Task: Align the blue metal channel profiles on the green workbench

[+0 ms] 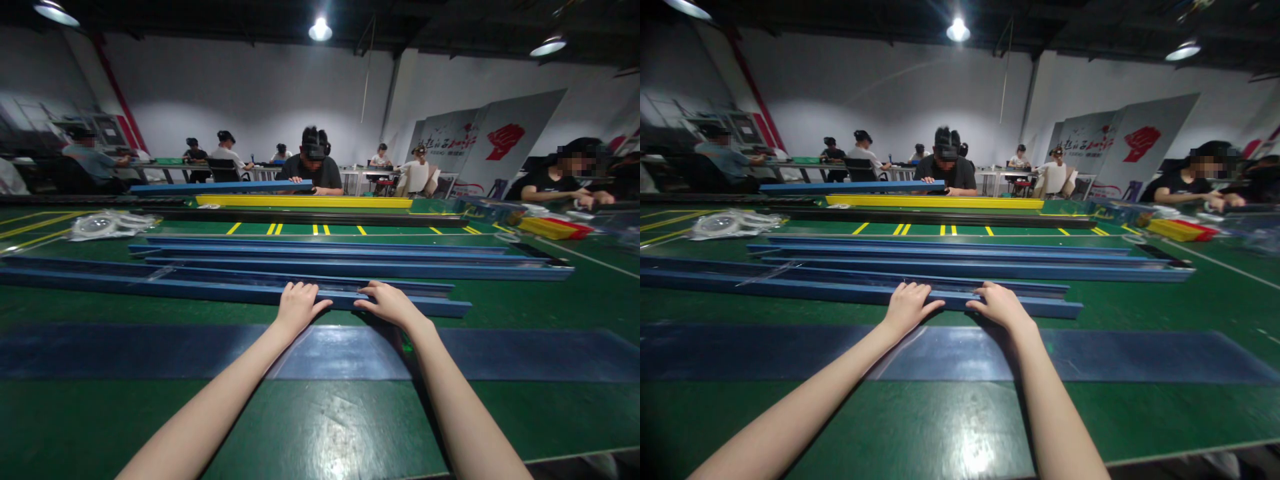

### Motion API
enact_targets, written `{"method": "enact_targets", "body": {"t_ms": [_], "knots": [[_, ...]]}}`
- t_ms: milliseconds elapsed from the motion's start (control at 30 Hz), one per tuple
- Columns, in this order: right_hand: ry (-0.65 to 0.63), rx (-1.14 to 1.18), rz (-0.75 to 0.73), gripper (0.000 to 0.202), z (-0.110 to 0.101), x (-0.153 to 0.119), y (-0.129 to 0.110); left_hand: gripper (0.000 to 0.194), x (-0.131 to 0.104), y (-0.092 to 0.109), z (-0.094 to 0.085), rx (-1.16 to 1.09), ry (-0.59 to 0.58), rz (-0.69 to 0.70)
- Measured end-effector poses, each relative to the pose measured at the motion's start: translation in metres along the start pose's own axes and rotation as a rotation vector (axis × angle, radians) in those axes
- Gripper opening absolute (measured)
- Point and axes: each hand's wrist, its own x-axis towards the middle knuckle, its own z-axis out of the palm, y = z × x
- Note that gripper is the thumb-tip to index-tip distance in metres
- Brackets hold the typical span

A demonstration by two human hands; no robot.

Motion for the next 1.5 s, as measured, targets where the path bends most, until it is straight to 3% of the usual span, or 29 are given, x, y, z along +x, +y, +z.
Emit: {"method": "enact_targets", "body": {"t_ms": [600, 1000, 1500], "knots": [[-0.001, 0.003, -0.010, 0.044, 0.0016, 0.0004, 0.0003, 0.040, 0.0000, -0.0006, 0.0017, -0.020, -0.056, -0.025], [0.020, 0.028, -0.013, 0.046, 0.0049, 0.0016, 0.0028, 0.034, -0.0016, 0.0002, 0.0028, -0.041, 0.001, 0.016], [0.025, 0.028, -0.014, 0.045, 0.0040, 0.0012, 0.0015, 0.039, -0.0014, 0.0013, 0.0040, -0.003, -0.028, -0.021]]}}
